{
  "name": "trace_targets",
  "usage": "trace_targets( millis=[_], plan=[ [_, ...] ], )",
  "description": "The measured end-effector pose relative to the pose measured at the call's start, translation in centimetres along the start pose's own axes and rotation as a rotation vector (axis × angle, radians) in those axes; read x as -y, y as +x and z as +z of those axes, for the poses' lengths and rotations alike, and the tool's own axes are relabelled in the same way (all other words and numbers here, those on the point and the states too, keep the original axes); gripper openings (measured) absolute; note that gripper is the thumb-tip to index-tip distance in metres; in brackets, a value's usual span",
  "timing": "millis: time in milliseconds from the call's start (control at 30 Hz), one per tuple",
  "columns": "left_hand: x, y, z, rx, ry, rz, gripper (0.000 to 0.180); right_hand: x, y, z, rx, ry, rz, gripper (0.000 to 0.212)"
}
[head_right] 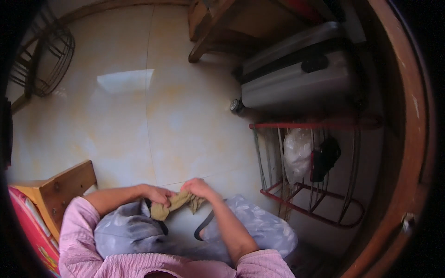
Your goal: The person wipes the floor and baseboards by hand using a cloth, moving a fan and metal stools aside to reach the edges.
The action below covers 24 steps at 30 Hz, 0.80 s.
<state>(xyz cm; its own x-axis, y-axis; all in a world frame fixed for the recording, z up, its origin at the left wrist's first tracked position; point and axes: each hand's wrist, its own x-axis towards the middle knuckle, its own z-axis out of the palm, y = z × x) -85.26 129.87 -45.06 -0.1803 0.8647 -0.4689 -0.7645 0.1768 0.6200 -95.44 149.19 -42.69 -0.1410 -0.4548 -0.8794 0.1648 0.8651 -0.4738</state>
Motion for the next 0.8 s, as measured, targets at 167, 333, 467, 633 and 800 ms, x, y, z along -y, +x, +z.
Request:
trace_targets(
  millis=[167,333,467,633,800],
  plan=[
    [-11.3,-4.7,-7.8,-0.411,0.396,0.109,0.039,7.4,-0.9,-8.6,-0.609,-0.136,-0.305,0.023],
    [-23.5,-7.4,-13.4,-0.837,0.315,0.316,0.047,13.6,-0.3,-18.3,-1.269,-0.723,-0.624,0.036],
    [-23.9,-2.4,-18.7,-1.176,0.799,0.327,0.051,12.3,6.6,-23.1,-1.199,-1.059,-0.131,0.048],
    [-22.4,3.3,-20.9,-1.258,1.266,-0.083,0.055,10.7,12.7,-27.3,-0.912,-0.644,0.1,0.07],
    [-20.4,5.6,-23.5,-1.32,1.296,-0.098,0.052,12.9,13.0,-28.9,-0.645,-0.443,0.158,0.088]
  ],
)
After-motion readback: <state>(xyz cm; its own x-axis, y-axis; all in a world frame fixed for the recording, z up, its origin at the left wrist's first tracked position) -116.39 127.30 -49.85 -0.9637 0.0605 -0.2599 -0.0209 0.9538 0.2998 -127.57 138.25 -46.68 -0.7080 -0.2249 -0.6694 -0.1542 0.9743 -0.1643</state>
